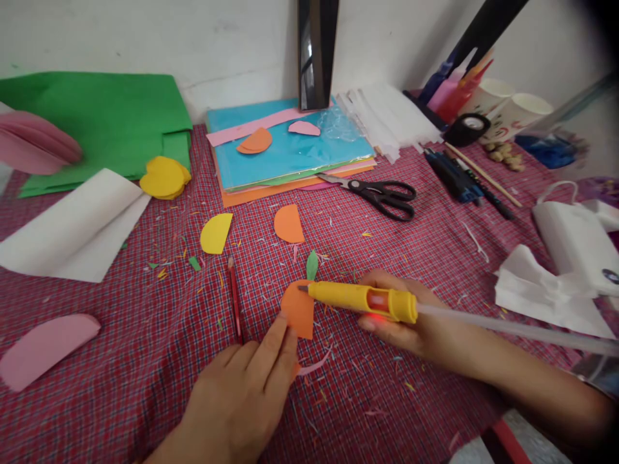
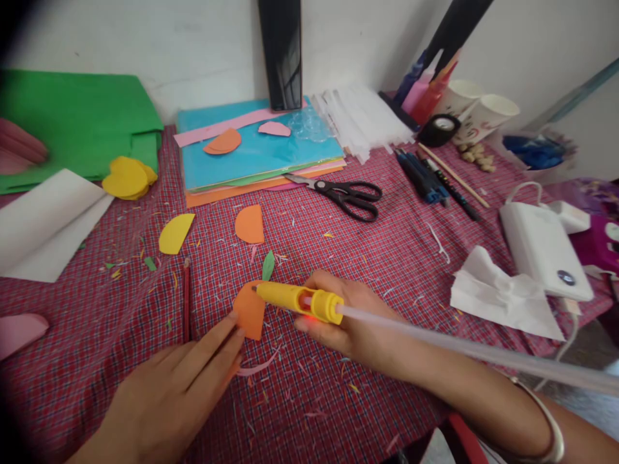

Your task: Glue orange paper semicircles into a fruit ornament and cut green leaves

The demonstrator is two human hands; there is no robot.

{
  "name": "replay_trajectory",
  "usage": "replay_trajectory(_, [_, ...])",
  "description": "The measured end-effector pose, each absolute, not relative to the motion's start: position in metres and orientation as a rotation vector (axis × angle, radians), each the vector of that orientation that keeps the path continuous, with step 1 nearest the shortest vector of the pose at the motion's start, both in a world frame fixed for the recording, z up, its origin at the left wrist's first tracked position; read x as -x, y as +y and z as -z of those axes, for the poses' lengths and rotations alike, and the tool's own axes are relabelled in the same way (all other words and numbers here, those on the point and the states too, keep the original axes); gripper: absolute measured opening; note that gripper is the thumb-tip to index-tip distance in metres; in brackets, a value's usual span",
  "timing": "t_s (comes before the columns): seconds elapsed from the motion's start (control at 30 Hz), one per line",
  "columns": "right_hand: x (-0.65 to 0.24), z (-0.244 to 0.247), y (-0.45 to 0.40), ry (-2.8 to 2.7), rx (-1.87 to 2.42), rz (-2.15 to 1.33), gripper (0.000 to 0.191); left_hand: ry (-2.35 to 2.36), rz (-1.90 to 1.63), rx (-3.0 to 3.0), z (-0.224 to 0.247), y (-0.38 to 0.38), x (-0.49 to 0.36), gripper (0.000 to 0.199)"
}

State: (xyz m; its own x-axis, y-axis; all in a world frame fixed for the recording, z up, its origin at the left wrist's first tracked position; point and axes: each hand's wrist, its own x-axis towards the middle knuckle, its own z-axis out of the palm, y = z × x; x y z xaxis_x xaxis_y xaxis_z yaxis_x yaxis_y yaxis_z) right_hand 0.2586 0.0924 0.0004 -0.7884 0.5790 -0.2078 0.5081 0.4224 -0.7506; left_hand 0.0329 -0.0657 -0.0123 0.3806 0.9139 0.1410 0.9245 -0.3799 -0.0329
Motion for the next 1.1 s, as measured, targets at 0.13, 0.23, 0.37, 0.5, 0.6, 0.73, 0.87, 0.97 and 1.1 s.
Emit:
replay_trajectory(0.13, [-0.258,-0.001,0.091,-2.584,0.948,-1.381,0.023,-1.659,0.147,2.513,0.013,-0.068,-0.029,0.043])
replay_trajectory(0.23, [-0.259,-0.003,0.087,-2.588,0.903,-1.456,0.024,-1.638,0.159,2.514,0.012,-0.067,-0.029,0.044])
replay_trajectory(0.37, [-0.261,-0.005,0.083,-2.604,0.89,-1.526,0.025,-1.635,0.182,2.521,0.011,-0.065,-0.029,0.043])
replay_trajectory(0.5, [-0.261,-0.004,0.081,-2.611,0.905,-1.529,0.024,-1.661,0.215,2.511,0.011,-0.065,-0.028,0.043])
replay_trajectory(0.6, [-0.259,-0.003,0.083,-2.609,0.946,-1.432,0.025,-1.672,0.227,2.502,0.01,-0.064,-0.028,0.043])
replay_trajectory(0.73, [-0.252,-0.003,0.085,-2.624,0.977,-1.352,0.024,-1.652,0.232,2.487,0.009,-0.061,-0.028,0.042])
replay_trajectory(0.87, [-0.251,-0.002,0.084,-2.631,0.944,-1.38,0.024,-1.648,0.258,2.461,0.008,-0.059,-0.03,0.042])
replay_trajectory(0.97, [-0.252,-0.001,0.085,-2.635,0.91,-1.403,0.026,-1.644,0.269,2.458,0.008,-0.059,-0.031,0.043])
replay_trajectory(1.1, [-0.253,-0.003,0.087,-2.658,0.845,-1.422,0.025,-1.638,0.271,2.457,0.008,-0.059,-0.031,0.042])
